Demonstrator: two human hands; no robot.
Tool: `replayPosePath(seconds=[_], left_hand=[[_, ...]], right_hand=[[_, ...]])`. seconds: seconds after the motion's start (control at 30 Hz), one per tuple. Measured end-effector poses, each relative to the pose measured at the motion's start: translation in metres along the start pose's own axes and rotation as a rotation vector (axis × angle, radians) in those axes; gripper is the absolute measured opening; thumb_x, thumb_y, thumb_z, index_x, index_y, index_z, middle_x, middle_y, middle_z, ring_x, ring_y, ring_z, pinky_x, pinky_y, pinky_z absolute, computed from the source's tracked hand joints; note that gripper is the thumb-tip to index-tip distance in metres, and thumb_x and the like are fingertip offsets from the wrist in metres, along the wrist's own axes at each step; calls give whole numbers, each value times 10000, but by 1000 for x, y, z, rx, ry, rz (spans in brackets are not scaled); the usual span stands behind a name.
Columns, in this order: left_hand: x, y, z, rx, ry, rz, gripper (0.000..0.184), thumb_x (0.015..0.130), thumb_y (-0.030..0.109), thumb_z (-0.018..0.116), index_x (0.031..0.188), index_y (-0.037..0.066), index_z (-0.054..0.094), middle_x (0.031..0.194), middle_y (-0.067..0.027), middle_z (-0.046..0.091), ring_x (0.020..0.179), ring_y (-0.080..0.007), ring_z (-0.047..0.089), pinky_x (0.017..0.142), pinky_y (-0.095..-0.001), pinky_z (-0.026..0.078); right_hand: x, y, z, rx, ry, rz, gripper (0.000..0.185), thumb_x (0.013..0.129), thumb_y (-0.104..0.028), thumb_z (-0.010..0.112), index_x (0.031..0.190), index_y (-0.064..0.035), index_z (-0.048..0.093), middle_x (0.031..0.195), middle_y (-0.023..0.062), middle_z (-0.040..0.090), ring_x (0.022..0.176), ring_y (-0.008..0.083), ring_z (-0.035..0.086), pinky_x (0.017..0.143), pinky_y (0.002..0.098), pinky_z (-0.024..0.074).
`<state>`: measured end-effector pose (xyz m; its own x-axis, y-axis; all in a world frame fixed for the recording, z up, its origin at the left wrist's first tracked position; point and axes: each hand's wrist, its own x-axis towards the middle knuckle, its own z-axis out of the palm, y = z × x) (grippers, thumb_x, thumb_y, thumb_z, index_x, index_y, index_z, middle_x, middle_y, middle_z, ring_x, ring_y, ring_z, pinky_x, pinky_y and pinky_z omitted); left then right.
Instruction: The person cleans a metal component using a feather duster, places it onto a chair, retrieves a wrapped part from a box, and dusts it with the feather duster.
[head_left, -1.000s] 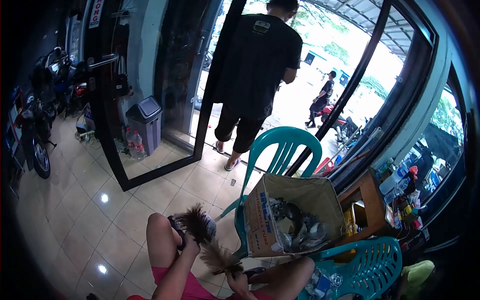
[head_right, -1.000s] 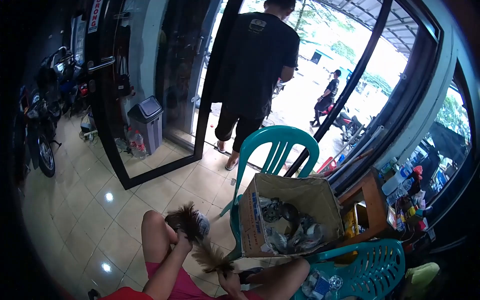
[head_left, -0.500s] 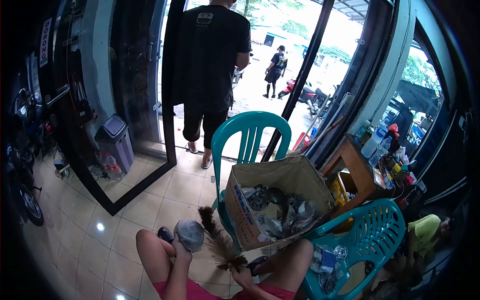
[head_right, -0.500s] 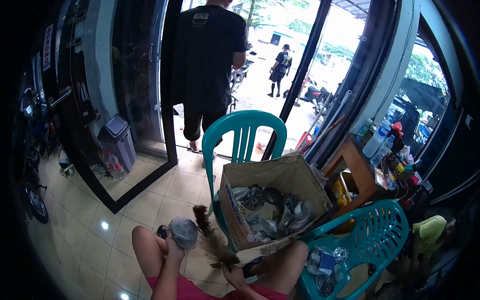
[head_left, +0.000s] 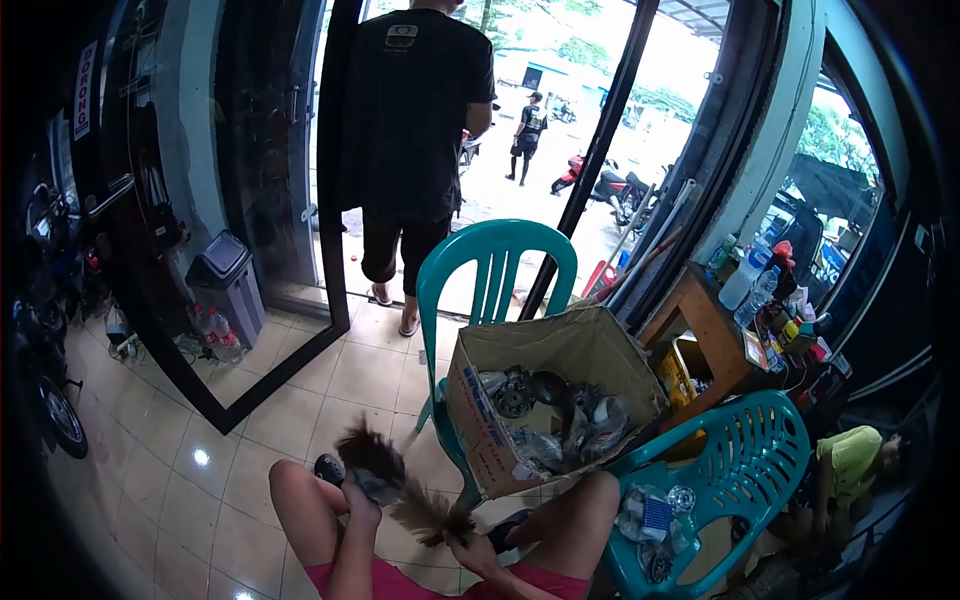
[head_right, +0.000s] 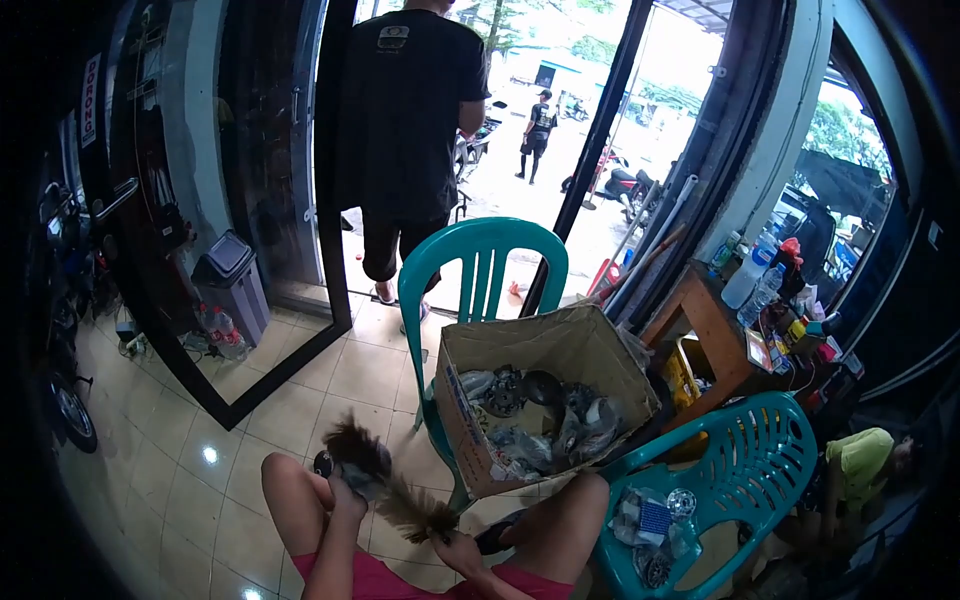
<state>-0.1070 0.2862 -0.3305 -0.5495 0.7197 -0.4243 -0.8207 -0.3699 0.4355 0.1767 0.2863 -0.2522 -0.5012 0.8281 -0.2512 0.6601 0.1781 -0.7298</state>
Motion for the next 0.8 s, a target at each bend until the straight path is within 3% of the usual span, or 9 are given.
replayPosePath(seconds=[0.17, 0.3, 0.43, 0.5, 0.57, 0.63, 0.77, 0.8], left_hand=[[-9, 8, 8, -65, 17, -94, 496, 1036, 463, 420, 1365, 111, 539, 1342, -74, 595, 1194, -276, 569, 1057, -412, 423], [1, 2, -1, -109, -108, -58, 517, 1040, 463, 387, 1393, 108, 518, 1388, -85, 565, 1245, -296, 543, 1095, -428, 398], [6, 0, -7, -60, -39, -66, 556, 1024, 504, 384, 1394, 111, 516, 1378, -83, 570, 1245, -297, 547, 1078, -444, 418], [-3, 2, 1, -17, 33, -120, 624, 1017, 554, 322, 1408, 103, 505, 1417, -141, 538, 1276, -375, 519, 1091, -514, 407], [-5, 1, 5, 2, -81, -89, 594, 1023, 529, 334, 1399, 104, 508, 1398, -118, 553, 1260, -341, 533, 1077, -489, 421], [-2, 2, 10, 14, -197, -46, 564, 1030, 504, 346, 1391, 104, 512, 1378, -95, 568, 1244, -307, 546, 1063, -464, 435], [-31, 13, 36, 31, 34, -78, 562, 1035, 506, 335, 1411, 119, 490, 1384, -103, 566, 1256, -342, 539, 1081, -490, 420], [-32, 13, 38, 40, 39, -81, 561, 1033, 508, 345, 1411, 119, 490, 1387, -100, 564, 1257, -338, 538, 1080, -485, 419]], right_hand=[[6, 5, -5, 106, 37, 114, 618, 950, -585, 481, 1042, -14, 697, 862, 271, 684, 879, 455, 656, 783, 504, 515], [-5, -21, -18, -39, -112, 59, 656, 945, -617, 452, 1067, -21, 699, 930, 280, 689, 944, 459, 649, 861, 492, 513], [16, 2, -14, 15, -59, 248, 649, 947, -602, 463, 1090, -11, 690, 1002, 278, 687, 1021, 453, 635, 923, 483, 487], [16, 10, -10, 60, -28, 230, 656, 947, -597, 461, 1095, 5, 678, 981, 289, 685, 1000, 461, 640, 902, 489, 497], [14, 11, -6, -113, -66, -3, 634, 955, -588, 429, 1073, -19, 682, 950, 276, 690, 950, 494, 633, 868, 526, 503], [13, 7, -5, -93, -57, 43, 616, 954, -583, 433, 1069, -32, 685, 935, 269, 692, 933, 485, 639, 860, 525, 507], [18, 17, 0, 38, -43, 196, 570, 952, -572, 443, 1085, -76, 693, 936, 264, 693, 912, 453, 654, 842, 519, 518], [13, 15, -2, 84, 43, 106, 572, 953, -566, 443, 1101, -70, 688, 938, 270, 690, 909, 447, 655, 822, 515, 520]])
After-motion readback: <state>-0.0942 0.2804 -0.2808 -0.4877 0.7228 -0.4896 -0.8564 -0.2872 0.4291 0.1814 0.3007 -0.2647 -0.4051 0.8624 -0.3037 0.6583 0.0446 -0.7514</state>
